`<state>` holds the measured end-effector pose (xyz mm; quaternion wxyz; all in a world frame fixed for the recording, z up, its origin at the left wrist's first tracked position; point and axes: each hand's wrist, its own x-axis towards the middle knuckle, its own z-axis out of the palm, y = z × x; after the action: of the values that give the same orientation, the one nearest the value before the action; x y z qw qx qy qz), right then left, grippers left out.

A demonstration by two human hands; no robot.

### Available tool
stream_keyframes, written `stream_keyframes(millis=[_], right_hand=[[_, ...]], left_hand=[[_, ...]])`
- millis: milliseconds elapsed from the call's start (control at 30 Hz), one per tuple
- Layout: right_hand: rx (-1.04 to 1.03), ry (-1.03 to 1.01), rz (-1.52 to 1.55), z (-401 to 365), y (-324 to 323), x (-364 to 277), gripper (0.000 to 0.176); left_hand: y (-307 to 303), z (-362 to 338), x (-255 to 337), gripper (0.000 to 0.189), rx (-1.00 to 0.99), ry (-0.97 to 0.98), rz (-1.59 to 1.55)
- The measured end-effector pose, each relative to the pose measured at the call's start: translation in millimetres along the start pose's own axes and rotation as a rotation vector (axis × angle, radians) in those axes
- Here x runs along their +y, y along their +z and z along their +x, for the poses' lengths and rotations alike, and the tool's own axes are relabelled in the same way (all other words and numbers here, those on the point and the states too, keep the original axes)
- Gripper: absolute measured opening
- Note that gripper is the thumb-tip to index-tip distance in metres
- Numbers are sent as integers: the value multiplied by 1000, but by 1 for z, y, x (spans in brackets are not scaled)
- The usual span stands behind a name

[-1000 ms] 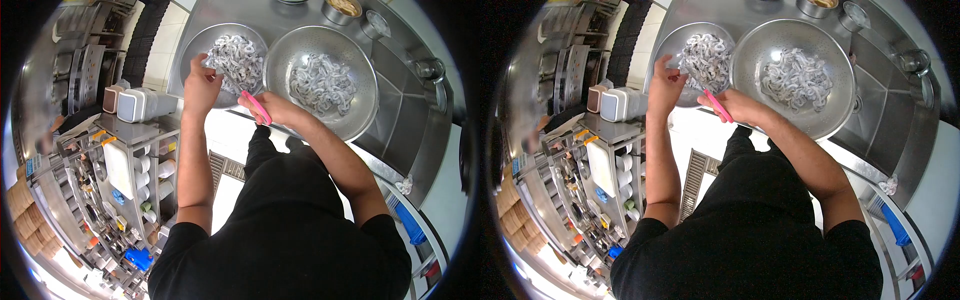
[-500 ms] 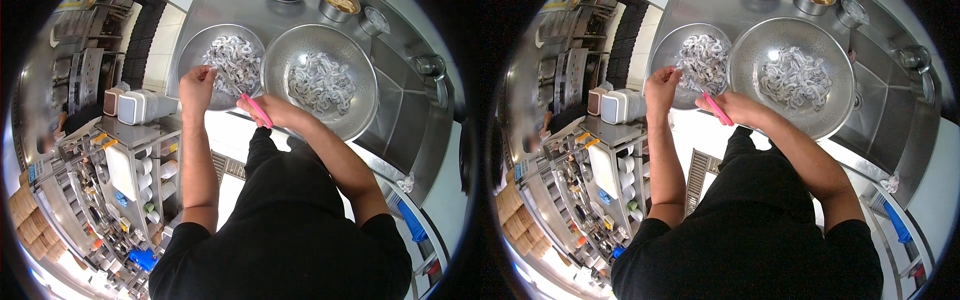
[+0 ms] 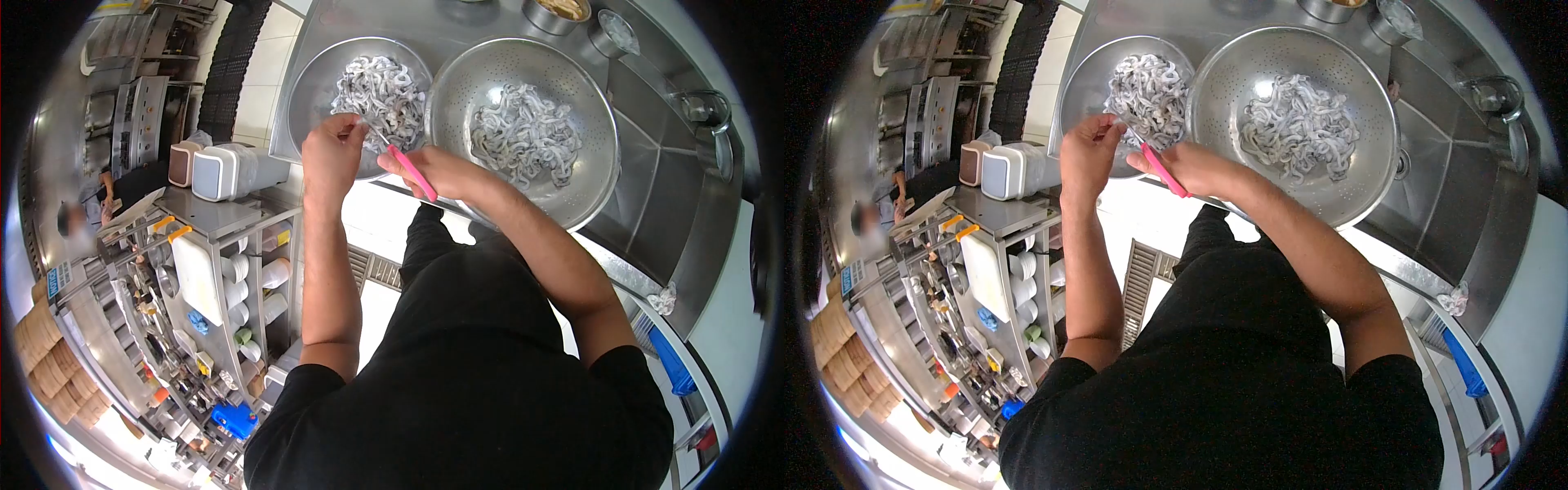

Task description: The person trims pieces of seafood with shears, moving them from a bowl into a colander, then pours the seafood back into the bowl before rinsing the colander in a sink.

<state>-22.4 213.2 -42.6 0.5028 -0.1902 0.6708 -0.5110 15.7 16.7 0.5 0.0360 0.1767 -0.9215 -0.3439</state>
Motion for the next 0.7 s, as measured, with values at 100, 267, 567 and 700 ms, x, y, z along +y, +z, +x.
stream_keyframes(millis=[100,267,567,700], right_hand=[[6,58,-4,-2,-1,-4,76],[67,31,-94,0,0,-3,87],[88,87,-224,-3,-5,-14,82],[98,106,-285,-4,-6,-18,81]], left_hand=[[-1,-3,1,22,10,-1,4],[-2,-7,3,21,-33,-14,41],[-5,-10,0,23,-17,5,106],[-3,-10,-4,24,24,-1,163]])
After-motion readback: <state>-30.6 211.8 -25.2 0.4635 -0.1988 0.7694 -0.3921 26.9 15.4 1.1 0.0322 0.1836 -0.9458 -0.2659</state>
